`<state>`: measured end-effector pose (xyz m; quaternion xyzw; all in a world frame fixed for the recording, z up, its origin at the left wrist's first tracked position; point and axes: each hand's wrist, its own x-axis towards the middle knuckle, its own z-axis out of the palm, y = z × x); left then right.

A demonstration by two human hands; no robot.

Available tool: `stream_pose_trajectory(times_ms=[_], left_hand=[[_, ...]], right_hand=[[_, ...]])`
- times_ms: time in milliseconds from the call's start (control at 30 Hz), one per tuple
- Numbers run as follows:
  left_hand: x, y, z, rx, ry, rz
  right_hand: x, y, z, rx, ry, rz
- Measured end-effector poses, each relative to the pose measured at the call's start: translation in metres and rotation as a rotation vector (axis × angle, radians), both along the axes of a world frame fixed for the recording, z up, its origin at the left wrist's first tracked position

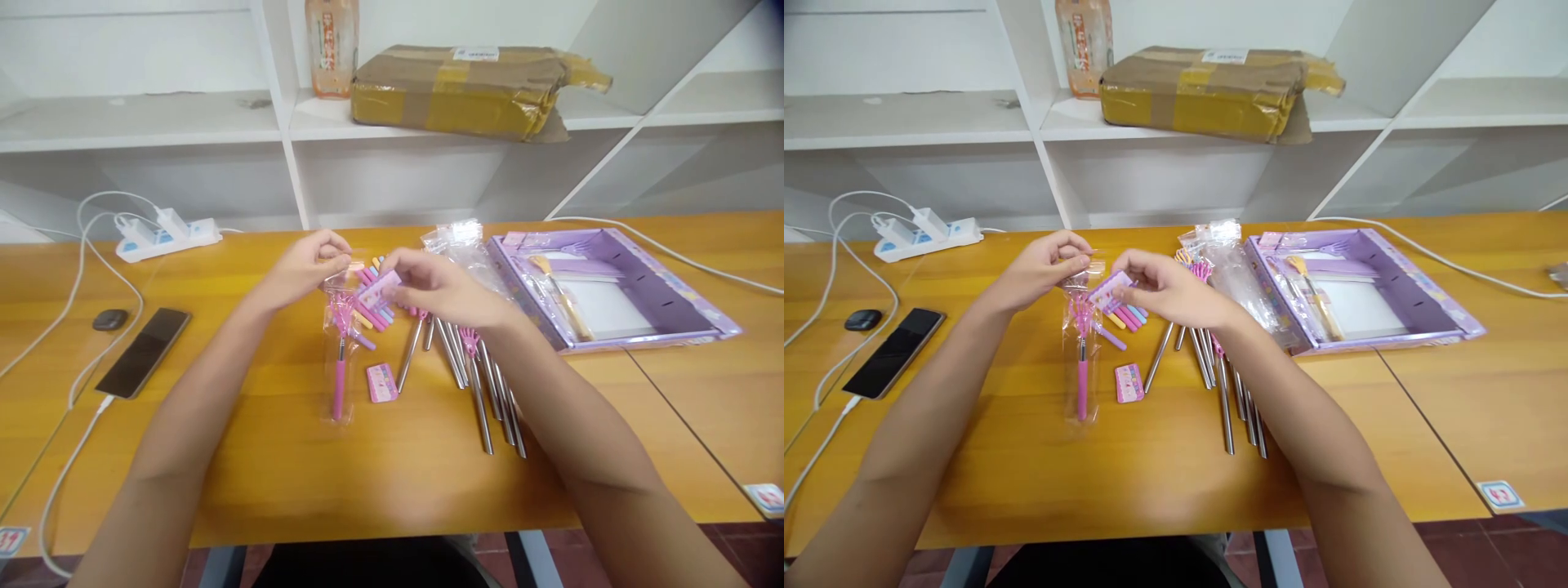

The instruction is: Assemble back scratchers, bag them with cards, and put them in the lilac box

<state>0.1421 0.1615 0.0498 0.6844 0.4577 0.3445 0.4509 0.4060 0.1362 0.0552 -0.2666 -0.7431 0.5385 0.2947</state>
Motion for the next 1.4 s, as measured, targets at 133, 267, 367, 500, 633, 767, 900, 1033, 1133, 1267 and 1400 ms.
stream_pose_trajectory(times_ms=[133,267,367,500,633,767,900,1033,1133,1267,1400], left_hand=[[0.009,-0.011,0.008,-0.048,-0.03,-0.041],[0.013,-0.019,0.012,-0.095,-0.093,-0.074],[0.014,-0.021,0.012,-0.071,-0.106,-0.136],[0.017,-0.025,0.013,-0.009,-0.099,-0.216],[0.02,-0.031,0.015,0.043,-0.051,-0.213],[0.022,-0.034,0.016,0.067,-0.035,-0.209],[0.023,-0.035,0.016,0.082,-0.032,-0.194],[0.024,-0.033,0.015,0.09,-0.018,-0.2],[0.023,-0.03,0.012,0.117,-0.014,-0.194],[0.022,-0.028,0.008,0.156,0.024,-0.176],[0.022,-0.029,0.008,0.182,0.041,-0.179]], right_hand=[[-0.013,0.001,-0.009,0.121,0.11,-0.255],[-0.017,0.004,-0.015,0.189,0.074,-0.479],[-0.015,0.005,-0.015,0.178,0.054,-0.526],[-0.014,0.004,-0.013,0.207,0.068,-0.549],[-0.011,0.004,-0.009,0.236,0.051,-0.565],[-0.009,0.003,-0.005,0.241,0.02,-0.584],[-0.009,0.001,-0.003,0.275,0.004,-0.519],[-0.01,0.001,-0.004,0.292,-0.029,-0.485],[-0.009,0.003,-0.005,0.306,0.001,-0.49],[-0.007,0.005,-0.006,0.192,0.123,-0.448],[-0.006,0.005,-0.005,0.104,0.154,-0.409]])
